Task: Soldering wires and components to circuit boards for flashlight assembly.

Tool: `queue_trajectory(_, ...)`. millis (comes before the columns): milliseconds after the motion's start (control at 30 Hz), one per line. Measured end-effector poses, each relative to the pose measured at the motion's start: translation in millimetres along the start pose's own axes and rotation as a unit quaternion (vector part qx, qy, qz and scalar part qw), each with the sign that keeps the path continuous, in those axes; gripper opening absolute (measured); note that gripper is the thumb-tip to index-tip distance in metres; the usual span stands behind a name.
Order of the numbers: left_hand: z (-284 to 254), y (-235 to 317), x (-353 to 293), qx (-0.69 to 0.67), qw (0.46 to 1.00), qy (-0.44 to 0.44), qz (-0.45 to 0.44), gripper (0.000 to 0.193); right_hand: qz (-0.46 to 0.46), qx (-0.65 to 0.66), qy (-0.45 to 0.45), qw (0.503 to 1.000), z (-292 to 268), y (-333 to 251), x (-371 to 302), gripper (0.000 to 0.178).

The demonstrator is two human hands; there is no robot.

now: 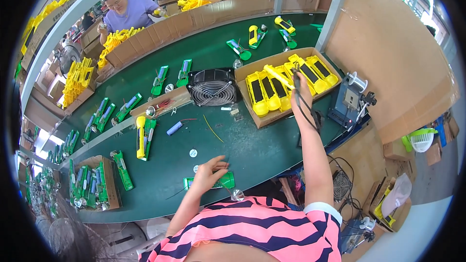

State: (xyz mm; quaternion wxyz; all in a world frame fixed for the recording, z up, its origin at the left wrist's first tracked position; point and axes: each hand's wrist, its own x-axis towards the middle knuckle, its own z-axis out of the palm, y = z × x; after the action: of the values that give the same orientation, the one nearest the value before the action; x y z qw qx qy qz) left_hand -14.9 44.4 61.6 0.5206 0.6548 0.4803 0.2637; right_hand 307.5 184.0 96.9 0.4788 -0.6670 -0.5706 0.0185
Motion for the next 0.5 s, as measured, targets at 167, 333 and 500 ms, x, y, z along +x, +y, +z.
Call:
queue_trajectory(167, 21.0, -0.6, -5.8, -0.206, 0.966, 0.158, 0.008, 0.012, -0.014, 0.134, -0.028, 0.990, -28.4, -56.9, -100.4, 0.037)
queue_trajectory(333, 10.9, 9.2, -26.9, -0.263, 0.931, 0.246, 0.054, 0.012, -0.148, 0.105, -0.343, 0.922, -28.4, -58.0, -186.6, 0.036)
queue_trajectory(500, -24.8, 9.4, -22.4, 0.340, 0.877, 0.286, 0.181, 0.006, -0.272, 0.223, -0.318, 0.881, -13.7, -52.6, -192.2, 0.042)
